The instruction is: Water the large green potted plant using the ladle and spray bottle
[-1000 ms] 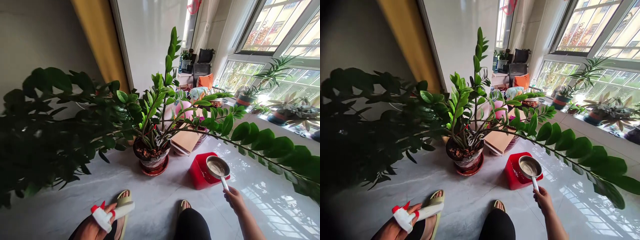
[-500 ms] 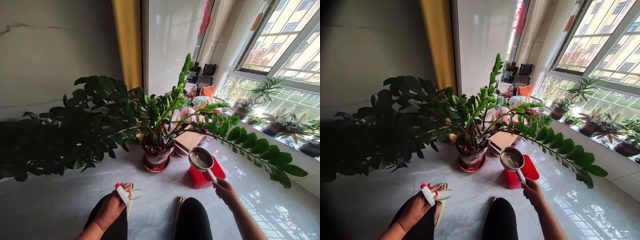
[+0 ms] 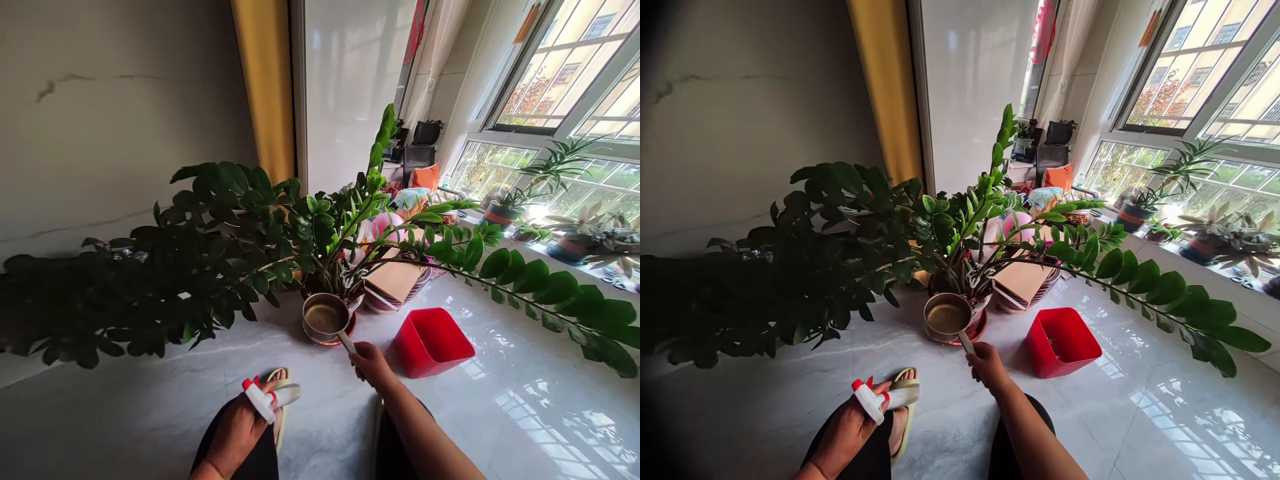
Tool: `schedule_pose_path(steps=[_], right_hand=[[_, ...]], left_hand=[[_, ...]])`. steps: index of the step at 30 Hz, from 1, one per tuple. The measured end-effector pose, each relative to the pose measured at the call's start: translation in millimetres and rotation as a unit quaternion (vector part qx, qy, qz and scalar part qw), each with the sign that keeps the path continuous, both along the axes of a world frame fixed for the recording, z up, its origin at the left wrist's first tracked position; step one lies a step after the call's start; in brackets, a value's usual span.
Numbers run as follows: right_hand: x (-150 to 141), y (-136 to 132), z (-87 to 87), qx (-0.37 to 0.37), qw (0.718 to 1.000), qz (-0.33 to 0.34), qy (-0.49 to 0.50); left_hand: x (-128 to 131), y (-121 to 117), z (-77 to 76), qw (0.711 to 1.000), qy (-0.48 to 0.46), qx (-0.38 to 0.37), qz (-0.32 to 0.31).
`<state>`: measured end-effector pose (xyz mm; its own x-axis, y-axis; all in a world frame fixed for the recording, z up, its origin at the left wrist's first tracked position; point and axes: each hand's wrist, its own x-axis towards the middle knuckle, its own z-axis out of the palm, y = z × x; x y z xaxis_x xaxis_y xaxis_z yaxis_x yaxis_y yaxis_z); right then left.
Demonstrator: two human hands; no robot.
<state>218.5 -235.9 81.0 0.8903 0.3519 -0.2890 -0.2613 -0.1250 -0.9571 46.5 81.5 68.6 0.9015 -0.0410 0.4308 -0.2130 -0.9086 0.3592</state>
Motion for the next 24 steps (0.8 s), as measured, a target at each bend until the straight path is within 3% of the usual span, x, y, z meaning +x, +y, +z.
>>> schedule_pose_path(steps=[5,11,17,24], right_hand=[[19.9,59.5,-10.6,-0.006,0.999,0.034,0.033],[52.1,106.2,-12.0,0.035,0.998,0.03,0.053],[82.6,131.3,-8.9,0.099,0.992,0.026,0.074],[95.3,141.2,-8.5,0.16,0.98,0.007,0.12]], left_hand=[[-7.2,7.6,-2.4,0.999,-0.016,0.028,0.008],[-13.0,18.0,-16.0,1.0,-0.006,0.013,0.017],[-13.0,20.1,-12.3,1.0,0.017,0.006,0.024],[-9.5,19.8,-2.8,0.998,0.044,0.036,0.025]])
